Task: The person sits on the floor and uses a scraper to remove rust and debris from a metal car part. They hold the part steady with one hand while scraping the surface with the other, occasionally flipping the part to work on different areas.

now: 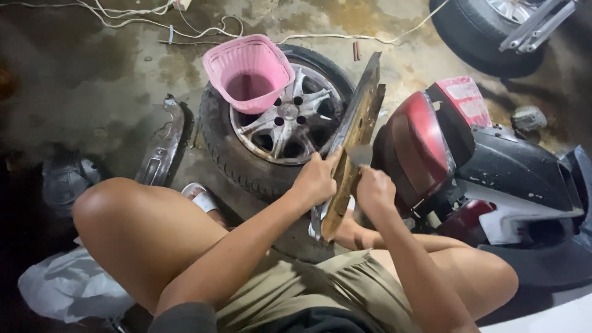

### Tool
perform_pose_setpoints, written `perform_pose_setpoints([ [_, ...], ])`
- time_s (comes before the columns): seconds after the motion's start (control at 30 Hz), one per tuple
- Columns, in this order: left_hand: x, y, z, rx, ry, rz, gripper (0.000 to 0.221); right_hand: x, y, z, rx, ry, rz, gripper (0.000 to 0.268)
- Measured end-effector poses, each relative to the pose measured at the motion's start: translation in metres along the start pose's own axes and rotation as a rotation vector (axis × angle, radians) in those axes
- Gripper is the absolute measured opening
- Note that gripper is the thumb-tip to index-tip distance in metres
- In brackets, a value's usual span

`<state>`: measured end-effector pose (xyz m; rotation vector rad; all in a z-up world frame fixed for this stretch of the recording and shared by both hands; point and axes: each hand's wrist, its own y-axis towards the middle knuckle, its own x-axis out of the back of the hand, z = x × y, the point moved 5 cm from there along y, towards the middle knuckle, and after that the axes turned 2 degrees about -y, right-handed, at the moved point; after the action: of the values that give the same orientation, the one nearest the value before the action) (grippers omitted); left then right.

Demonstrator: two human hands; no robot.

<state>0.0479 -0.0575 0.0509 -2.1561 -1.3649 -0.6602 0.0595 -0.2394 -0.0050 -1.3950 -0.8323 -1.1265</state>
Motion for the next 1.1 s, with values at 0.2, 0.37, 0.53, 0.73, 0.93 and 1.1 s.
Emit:
perform_pose_setpoints([
  [0.2,0.004,0.002,-0.003,0.015,-0.064,-0.051,0.077,0.007,-0.006,-0.006,-0.016,0.047,0.004,0.047],
  [0.37,0.021,-0.014,-0.017,0.063,-0.101,-0.058,0.076,0.024,-0.075,0.005,0.009,0.021,0.075,0.041],
  [0.53,0.013,-0.009,-0.019,0.057,-0.038,-0.053,0.079,0.037,-0.088,0.016,0.001,-0.028,0.094,0.045],
  [0.73,-0.016,0.009,-0.008,0.021,0.011,-0.004,0.077,0.02,-0.018,0.004,-0.023,-0.012,-0.01,0.038],
  [0.93,-0.01,0.004,-0.008,-0.195,0.27,-0.103,0.065,0.017,-0.012,-0.007,-0.02,-0.015,-0.012,0.042],
  [1.1,-0.01,0.005,0.005,0.005,-0.09,-0.108,0.081,-0.007,-0.056,-0.022,0.011,-0.074,0.0,0.045],
])
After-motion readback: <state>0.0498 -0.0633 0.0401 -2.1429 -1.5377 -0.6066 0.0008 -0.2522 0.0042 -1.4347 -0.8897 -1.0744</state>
